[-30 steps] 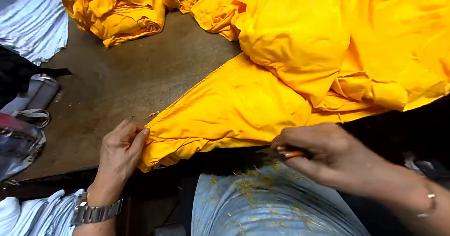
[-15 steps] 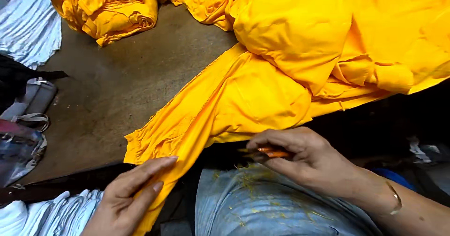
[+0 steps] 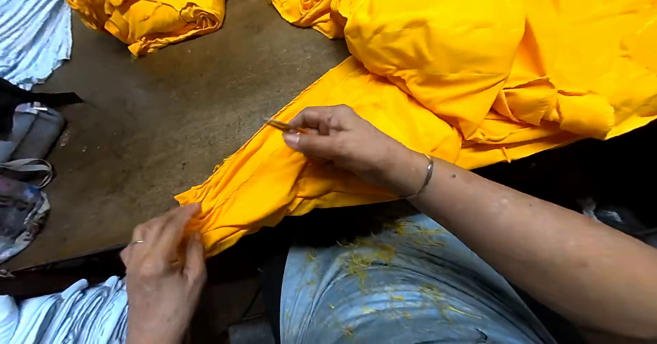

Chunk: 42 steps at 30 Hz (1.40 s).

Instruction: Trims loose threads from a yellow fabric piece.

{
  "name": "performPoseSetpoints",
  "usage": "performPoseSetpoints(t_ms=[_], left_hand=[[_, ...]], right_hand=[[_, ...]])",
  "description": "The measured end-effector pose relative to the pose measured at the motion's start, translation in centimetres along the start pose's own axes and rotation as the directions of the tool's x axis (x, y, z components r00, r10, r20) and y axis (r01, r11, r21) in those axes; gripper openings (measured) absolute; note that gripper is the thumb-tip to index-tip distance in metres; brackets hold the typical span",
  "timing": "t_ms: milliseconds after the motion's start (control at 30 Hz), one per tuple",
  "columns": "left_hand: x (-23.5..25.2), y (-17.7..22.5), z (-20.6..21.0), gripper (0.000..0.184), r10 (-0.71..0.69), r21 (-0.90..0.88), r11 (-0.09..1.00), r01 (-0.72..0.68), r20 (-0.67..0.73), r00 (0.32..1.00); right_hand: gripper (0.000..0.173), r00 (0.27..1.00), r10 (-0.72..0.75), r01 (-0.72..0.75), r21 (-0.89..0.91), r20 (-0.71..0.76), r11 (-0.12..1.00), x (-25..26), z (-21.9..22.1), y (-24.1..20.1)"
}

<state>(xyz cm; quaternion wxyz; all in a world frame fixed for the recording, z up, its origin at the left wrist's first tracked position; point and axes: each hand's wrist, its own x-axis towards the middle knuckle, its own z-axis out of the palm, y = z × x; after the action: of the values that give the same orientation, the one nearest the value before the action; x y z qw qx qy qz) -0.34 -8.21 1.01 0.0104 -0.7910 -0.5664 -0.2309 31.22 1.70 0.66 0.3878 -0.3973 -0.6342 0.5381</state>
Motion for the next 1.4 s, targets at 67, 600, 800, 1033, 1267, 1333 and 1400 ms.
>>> performPoseSetpoints(t_ms=[67,600,800,1033,1267,1333,1400], left_hand=[[1.8,1.2,0.1,0.034,-0.044,-0.084,0.996,0.039,-0.053,0.998],[9.6,4.5,5.6,0.009,-0.214,-0.569,0.753,0.331,0.263,0.941],[7.6,3.9,5.4,0.009,-0.167,-0.689,0.693,0.212,0.133,0.977],[7.5,3.9,5.6,0.01,-0.072,-0.59,0.806,0.052,-0.01,0.997],[7.2,4.1,6.1,0.013,0.042,-0.384,0.918,-0.102,-0.162,0.986],[7.1,4.0,6.2,0.014,0.063,-0.337,0.934,-0.119,-0.174,0.983],[7.0,3.9,6.2,0.015,0.069,-0.319,0.94,-0.124,-0.176,0.982]], right_hand=[[0.024,0.997,0.08,-0.08,0.194,0.008,0.978,-0.1,-0.3,1.4],[0.034,0.995,-0.051,0.033,0.214,0.083,0.976,-2.0,-1.1,2.6],[0.043,0.979,-0.168,0.202,-0.4,0.12,0.894,-1.5,-1.6,1.0],[0.04,0.895,-0.386,0.405,-0.768,0.223,0.496,1.1,-1.2,0.1],[0.041,0.881,-0.383,0.444,-0.763,0.277,0.469,2.7,0.2,-0.2],[0.041,0.881,-0.384,0.44,-0.778,0.277,0.448,2.7,0.4,-0.4],[0.039,0.877,-0.381,0.445,-0.798,0.295,0.407,2.8,0.5,-0.5]])
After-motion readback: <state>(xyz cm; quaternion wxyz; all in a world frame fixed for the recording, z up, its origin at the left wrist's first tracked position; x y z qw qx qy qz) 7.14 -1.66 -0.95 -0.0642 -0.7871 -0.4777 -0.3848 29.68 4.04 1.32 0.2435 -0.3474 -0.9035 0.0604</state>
